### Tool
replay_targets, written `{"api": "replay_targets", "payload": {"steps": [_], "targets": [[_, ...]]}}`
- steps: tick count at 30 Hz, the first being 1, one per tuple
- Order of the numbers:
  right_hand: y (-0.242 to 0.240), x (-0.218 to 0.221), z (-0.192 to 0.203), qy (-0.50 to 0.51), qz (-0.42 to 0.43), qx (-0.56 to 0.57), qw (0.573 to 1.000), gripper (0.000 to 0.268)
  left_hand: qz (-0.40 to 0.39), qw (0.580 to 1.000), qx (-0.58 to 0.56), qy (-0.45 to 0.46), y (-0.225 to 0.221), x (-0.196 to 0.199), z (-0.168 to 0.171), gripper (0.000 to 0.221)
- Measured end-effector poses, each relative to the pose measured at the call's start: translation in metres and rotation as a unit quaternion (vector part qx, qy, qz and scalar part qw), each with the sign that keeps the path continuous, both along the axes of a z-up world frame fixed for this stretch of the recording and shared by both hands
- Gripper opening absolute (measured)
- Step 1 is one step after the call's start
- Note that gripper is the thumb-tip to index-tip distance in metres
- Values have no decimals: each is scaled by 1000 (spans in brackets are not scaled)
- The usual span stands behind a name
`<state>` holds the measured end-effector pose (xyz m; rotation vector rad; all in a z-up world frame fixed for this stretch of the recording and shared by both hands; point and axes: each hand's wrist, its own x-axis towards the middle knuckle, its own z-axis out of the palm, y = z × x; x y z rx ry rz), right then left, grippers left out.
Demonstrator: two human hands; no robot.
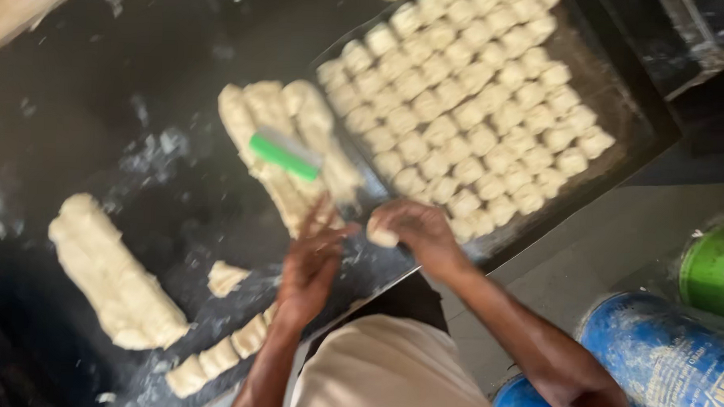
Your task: The person takes pieces of dough from a work surface, shapes them into balls by hand, and places them onto a large metal tray.
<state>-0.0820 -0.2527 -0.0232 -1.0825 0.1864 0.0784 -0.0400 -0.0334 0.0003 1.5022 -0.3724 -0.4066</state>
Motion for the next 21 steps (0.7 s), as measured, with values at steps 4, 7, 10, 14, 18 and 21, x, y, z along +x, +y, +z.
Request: {"api": "replay_targets", "payload": {"steps": [4,7,10,14,18,21], "targets": [[-155,20,59,-54,-119,-701,701,31,88,945,305,-76,35,15,9,31],[-237,53,87,-64,-296,-381,874,30,98,899,405,-131,72,-6,1,31],[-283,123,38,-99,-368,-499,778,26,90,881,436,-161,99,-35,-16,37],[-282,108,-30,2,-217,-730,648,21,66,861,425,-271,126,-72,-40,49],[-258,81,-35,-25,-300,-516,802,17,34,865,421,-270,150,-88,-57,36],[-156,80,-27,-18,-254,2,967,17,86,898,392,-180,148,-78,-68,30]]}}
